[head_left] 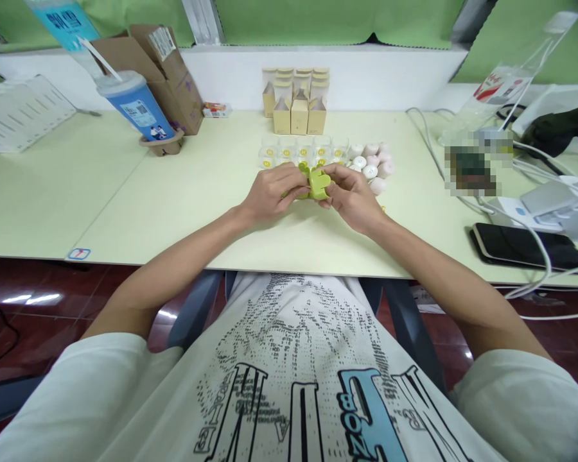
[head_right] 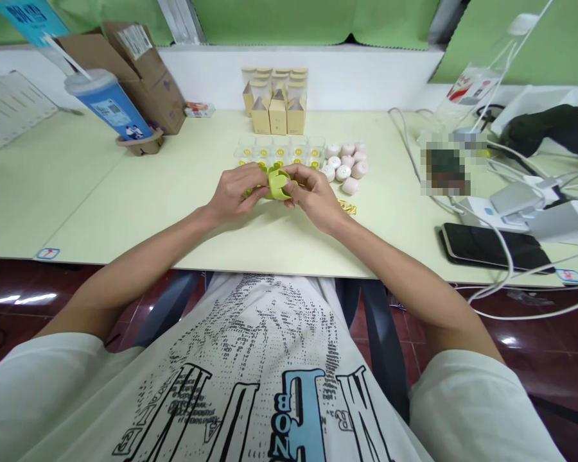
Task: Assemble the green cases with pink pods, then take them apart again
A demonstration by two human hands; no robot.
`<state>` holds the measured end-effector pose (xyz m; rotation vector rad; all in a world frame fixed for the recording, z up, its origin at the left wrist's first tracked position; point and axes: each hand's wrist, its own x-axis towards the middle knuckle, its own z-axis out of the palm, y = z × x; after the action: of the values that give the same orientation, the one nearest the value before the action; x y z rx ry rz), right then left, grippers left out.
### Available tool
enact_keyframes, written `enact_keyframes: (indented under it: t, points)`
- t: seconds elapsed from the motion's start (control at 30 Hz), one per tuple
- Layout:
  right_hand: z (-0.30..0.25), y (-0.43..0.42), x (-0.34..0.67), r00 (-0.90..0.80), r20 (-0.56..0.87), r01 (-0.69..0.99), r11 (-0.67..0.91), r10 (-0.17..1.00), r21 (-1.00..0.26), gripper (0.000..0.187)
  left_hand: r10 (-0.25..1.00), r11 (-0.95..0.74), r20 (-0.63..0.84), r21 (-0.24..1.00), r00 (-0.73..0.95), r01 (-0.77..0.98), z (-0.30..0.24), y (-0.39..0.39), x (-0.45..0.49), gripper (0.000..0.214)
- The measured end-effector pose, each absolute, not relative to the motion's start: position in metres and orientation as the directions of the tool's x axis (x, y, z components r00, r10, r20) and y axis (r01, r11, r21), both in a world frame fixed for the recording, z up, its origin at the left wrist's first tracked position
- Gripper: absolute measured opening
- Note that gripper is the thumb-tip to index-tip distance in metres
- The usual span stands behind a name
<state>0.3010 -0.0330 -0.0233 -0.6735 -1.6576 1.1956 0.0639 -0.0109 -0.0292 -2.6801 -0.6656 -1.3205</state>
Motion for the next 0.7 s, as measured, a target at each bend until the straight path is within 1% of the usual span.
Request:
enact_keyframes:
  t: [0.1,0.2,0.3,0.4,0.5,0.57,0.63,0.7]
  points:
    - [-0.021,-0.034,0.300,-0.352,0.405,-0.111,0.392,0.844,-0.913,0.060,0.313,-0.909,0.789,0.087,0.528,0.408,-0.026,-0.009,0.065,0.035]
    - [-0.019,-0.034,0.299,-0.318,0.415,-0.084,0.411,0.853,-0.908,0.062,0.336,-0.897,0.792,0.104,0.511,0.429,-0.026,-0.010,0.067,0.039]
    - [-0.018,-0.034,0.297,-0.349,0.383,-0.067,0.385,0.855,-0.920,0.065,0.406,-0.875,0.780,0.181,0.475,0.449,-0.025,-0.012,0.062,0.049]
    - [-0.019,-0.030,0.301,-0.377,0.356,-0.050,0.365,0.855,-0.930,0.067,0.483,-0.832,0.796,0.287,0.366,0.474,-0.019,-0.005,0.045,0.059]
    - [-0.024,-0.021,0.310,-0.321,0.405,0.031,0.437,0.856,-0.899,0.064,0.528,-0.797,0.819,0.385,0.226,0.465,-0.015,0.014,0.018,0.062]
    - [-0.027,-0.014,0.316,-0.276,0.447,0.054,0.478,0.851,-0.877,0.061,0.550,-0.778,0.815,0.420,0.183,0.468,-0.015,0.031,-0.001,0.060]
    - [-0.030,-0.010,0.319,-0.249,0.465,0.040,0.489,0.850,-0.872,0.056,0.573,-0.755,0.797,0.423,0.192,0.501,-0.018,0.045,-0.017,0.057]
    - [-0.032,-0.008,0.320,-0.248,0.465,0.025,0.486,0.850,-0.874,0.052,0.594,-0.732,0.761,0.378,0.259,0.567,-0.023,0.055,-0.028,0.053]
